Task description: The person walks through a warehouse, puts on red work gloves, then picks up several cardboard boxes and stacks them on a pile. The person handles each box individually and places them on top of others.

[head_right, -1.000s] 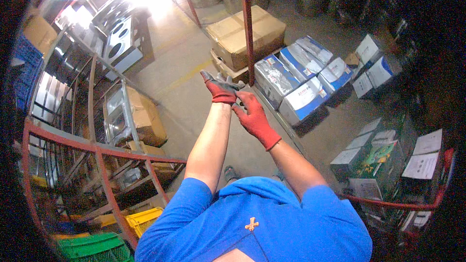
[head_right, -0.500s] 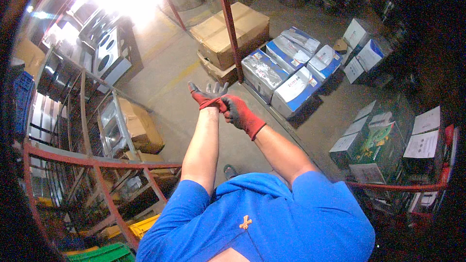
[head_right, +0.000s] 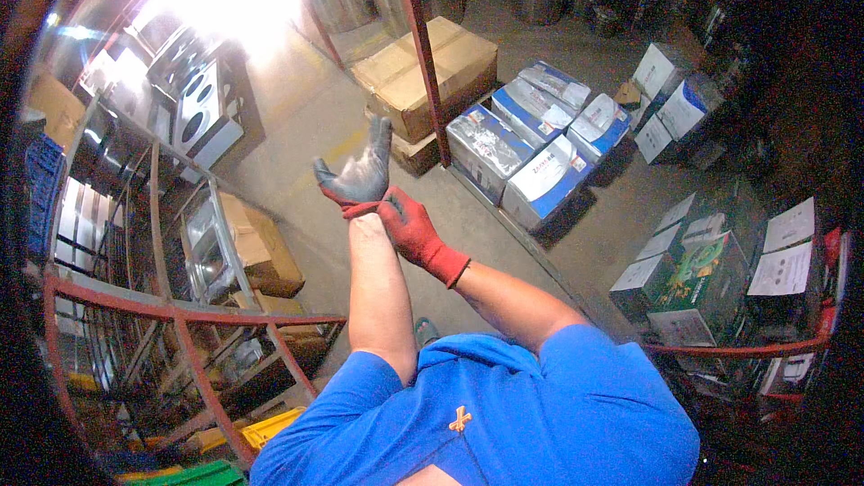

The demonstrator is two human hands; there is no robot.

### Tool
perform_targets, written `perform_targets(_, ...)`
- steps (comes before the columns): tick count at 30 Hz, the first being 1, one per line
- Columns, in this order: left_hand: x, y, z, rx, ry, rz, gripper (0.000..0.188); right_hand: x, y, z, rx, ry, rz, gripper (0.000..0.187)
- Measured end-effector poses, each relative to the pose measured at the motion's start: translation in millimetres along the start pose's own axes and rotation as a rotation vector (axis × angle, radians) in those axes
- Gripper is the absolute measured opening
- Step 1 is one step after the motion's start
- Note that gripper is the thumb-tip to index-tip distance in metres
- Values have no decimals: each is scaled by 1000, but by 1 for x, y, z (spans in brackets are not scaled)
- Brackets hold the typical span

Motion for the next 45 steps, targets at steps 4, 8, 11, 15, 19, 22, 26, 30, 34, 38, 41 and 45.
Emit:
perform_targets(4, -26, 1, 20, -195, -475, -284, 109, -3, 6, -25, -12, 133, -3, 41)
perform_targets(8, 24, -24, 55, -314, -747, -99, 100, 5, 1, -21, -113, 342, -168, 47)
perform_targets(11, 71, -19, 78, -556, -1061, 178, 90, 9, -1, -11, -62, 640, -189, 35)
perform_targets(15, 89, -20, 80, -489, -1663, 270, 84, 2, 9, -18, 224, 828, -16, 19)
perform_targets(19, 73, -13, 76, -612, -2273, 100, 82, -13, 16, -13, 342, 933, -68, 17)
perform_targets(22, 83, -13, 80, -408, -2606, 144, 79, -5, 15, 8, 88, 549, -82, 18)
perform_targets(26, 94, -13, 86, -304, -2317, 134, 77, -12, 29, 48, -395, 100, -278, 28)
perform_targets(30, 112, -8, 84, -168, -2515, 162, 73, -3, 22, 29, -163, 560, -291, 38)
perform_targets(34, 141, 6, 66, 162, -2944, -109, 56, -7, 15, 17, -109, 553, -417, 50)
perform_targets(38, 167, 18, 42, 258, -3215, -549, 45, -7, 5, 25, -83, 512, -484, 48)
perform_targets(41, 207, 25, 41, 640, -3311, -591, 35, -8, 21, 71, -642, 77, -724, 39)
perform_targets(45, 240, 45, 36, 797, -3206, -722, 37, 1, 24, 78, -571, 253, -873, 30)
Point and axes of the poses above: each hand's wrist, its own y-axis away from the middle knuckle, its own x-axis out of the back of the hand, z = x × y, the point moved 8 cm from there along -y, towards the middle knuckle, and after that the axes turned 5 degrees about y, right-handed, at the moved point
